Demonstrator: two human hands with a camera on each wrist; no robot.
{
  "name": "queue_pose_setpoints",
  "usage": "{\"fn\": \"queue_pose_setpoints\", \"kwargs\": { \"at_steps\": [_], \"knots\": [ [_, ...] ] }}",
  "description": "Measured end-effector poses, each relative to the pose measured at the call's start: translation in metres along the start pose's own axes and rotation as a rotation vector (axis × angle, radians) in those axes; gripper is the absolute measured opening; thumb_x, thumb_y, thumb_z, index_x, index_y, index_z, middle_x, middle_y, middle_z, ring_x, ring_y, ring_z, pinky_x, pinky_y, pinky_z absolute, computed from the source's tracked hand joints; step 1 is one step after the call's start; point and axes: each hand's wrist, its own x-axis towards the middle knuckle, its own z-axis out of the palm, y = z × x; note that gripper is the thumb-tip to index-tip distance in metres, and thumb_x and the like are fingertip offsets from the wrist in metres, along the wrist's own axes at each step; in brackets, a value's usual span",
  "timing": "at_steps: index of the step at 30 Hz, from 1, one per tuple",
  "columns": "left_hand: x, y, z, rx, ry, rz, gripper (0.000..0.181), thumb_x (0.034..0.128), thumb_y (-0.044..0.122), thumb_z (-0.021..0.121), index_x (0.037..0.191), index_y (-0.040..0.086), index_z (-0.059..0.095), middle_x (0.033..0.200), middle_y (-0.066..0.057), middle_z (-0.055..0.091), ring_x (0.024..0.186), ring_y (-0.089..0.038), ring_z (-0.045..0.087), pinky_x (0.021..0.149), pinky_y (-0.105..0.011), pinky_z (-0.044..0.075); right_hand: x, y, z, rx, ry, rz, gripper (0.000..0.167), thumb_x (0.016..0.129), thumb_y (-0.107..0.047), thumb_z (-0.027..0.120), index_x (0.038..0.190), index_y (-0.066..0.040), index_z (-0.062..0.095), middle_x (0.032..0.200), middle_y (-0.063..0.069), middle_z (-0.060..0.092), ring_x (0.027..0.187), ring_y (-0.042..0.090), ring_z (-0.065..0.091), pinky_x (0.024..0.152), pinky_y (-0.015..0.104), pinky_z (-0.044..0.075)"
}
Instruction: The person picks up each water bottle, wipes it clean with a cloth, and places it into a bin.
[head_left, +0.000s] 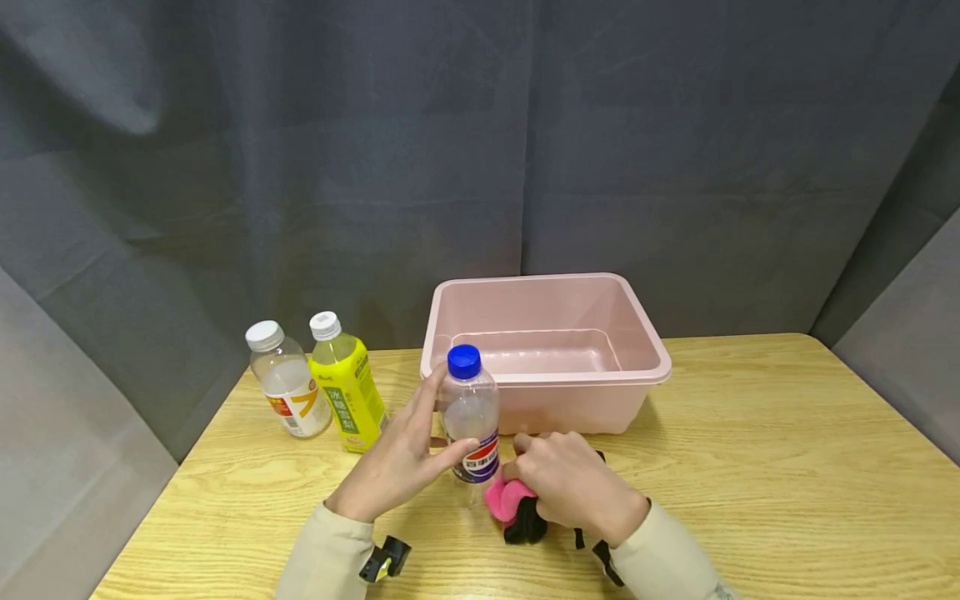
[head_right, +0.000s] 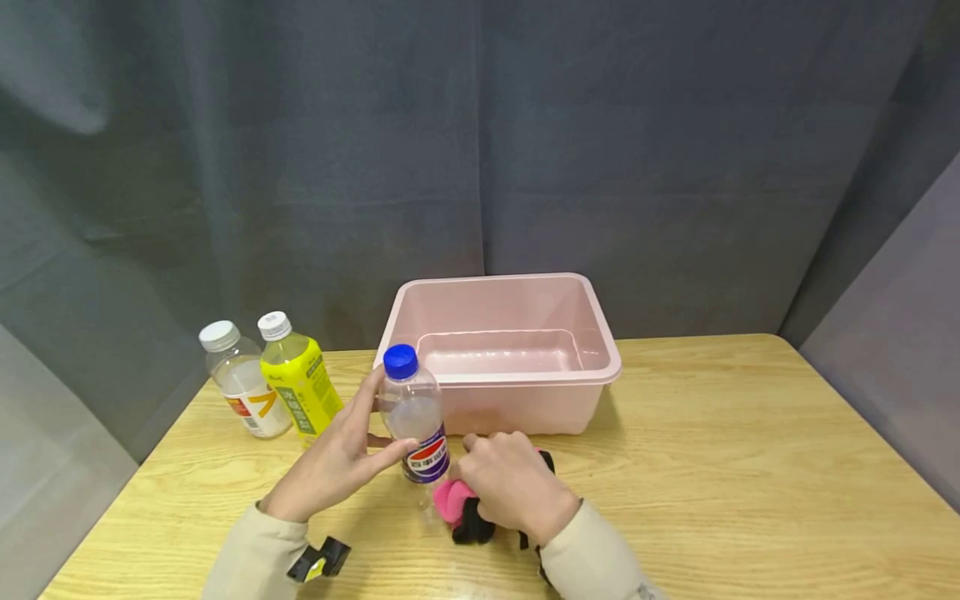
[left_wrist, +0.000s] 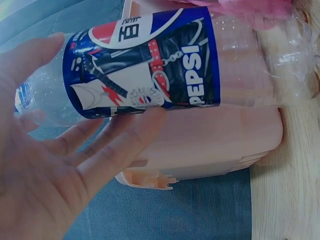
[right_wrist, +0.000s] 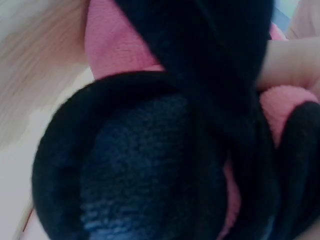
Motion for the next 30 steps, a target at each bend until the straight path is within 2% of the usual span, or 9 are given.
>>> {"fn": "queue_pose_setpoints", "kwargs": {
  "at_steps": [2,4,9,13,15,19,27,30],
  "knots": [
    [-0.001,0.0,0.0,-0.003,0.002,-0.003,0.089,0.0908,0.016,0.079,0.157,0.003,0.022,0.144,-0.025,0.05,0.114,-0.035,0.063,0.087,-0.048,0.059,0.0,0.002,-0.004,0.011,0.038,0.013,0.037,0.064,0.002,0.081,0.089,-0.025,0.078,0.078,-0.006,0.055,0.063,0.015,0.054,0.047,0.027,0.041],
    [-0.001,-0.001,0.0,-0.003,0.004,0.001,0.089,0.0904,0.016,0.079,0.157,0.003,0.022,0.145,-0.025,0.049,0.114,-0.036,0.063,0.088,-0.048,0.058,-0.001,0.003,-0.011,0.026,0.108,0.022,0.039,0.062,0.004,0.08,0.091,-0.023,0.078,0.08,-0.005,0.057,0.064,0.017,0.057,0.047,0.028,0.043],
    [0.0,-0.001,0.0,0.011,0.009,0.009,0.09,0.0905,0.018,0.078,0.157,-0.001,0.021,0.147,-0.026,0.047,0.12,-0.037,0.06,0.096,-0.05,0.054,-0.003,0.01,-0.028,0.084,0.349,0.029,0.047,0.06,0.005,0.084,0.1,-0.019,0.077,0.092,-0.001,0.064,0.073,0.018,0.063,0.052,0.031,0.051],
    [0.001,-0.002,0.002,0.007,0.016,-0.004,0.092,0.0901,0.019,0.077,0.159,0.001,0.019,0.139,-0.023,0.053,0.116,-0.034,0.062,0.096,-0.05,0.054,-0.006,0.016,-0.038,0.113,0.502,0.038,0.058,0.059,0.016,0.074,0.106,-0.017,0.078,0.102,0.002,0.068,0.077,0.021,0.067,0.055,0.036,0.055],
    [0.0,-0.001,0.003,0.006,0.025,-0.01,0.093,0.089,0.018,0.077,0.159,0.002,0.018,0.138,-0.023,0.054,0.114,-0.033,0.062,0.095,-0.05,0.054,-0.006,0.017,-0.041,0.111,0.524,0.034,0.061,0.058,0.018,0.069,0.108,-0.016,0.078,0.103,0.003,0.068,0.076,0.022,0.068,0.054,0.037,0.055],
    [-0.001,0.0,0.006,0.015,0.054,-0.006,0.094,0.0863,0.017,0.078,0.158,0.001,0.019,0.134,-0.025,0.056,0.106,-0.034,0.064,0.09,-0.049,0.056,-0.006,0.017,-0.04,0.105,0.506,0.016,0.061,0.058,0.017,0.071,0.109,-0.016,0.077,0.103,0.003,0.068,0.077,0.022,0.068,0.055,0.036,0.056],
    [0.002,0.003,0.013,0.03,0.134,-0.045,0.09,0.0882,0.03,0.081,0.153,-0.002,0.027,0.119,-0.02,0.066,0.09,-0.027,0.066,0.073,-0.04,0.058,-0.006,0.017,-0.039,0.104,0.494,0.016,0.062,0.057,0.017,0.072,0.109,-0.016,0.078,0.105,0.003,0.068,0.079,0.022,0.069,0.055,0.036,0.056],
    [0.003,0.004,0.016,0.028,0.162,-0.057,0.085,0.0912,0.029,0.078,0.152,-0.004,0.029,0.119,-0.022,0.066,0.093,-0.029,0.067,0.078,-0.043,0.058,-0.007,0.018,-0.041,0.095,0.481,0.006,0.062,0.058,0.017,0.073,0.109,-0.017,0.077,0.106,0.003,0.068,0.077,0.022,0.069,0.056,0.037,0.056]
  ]
}}
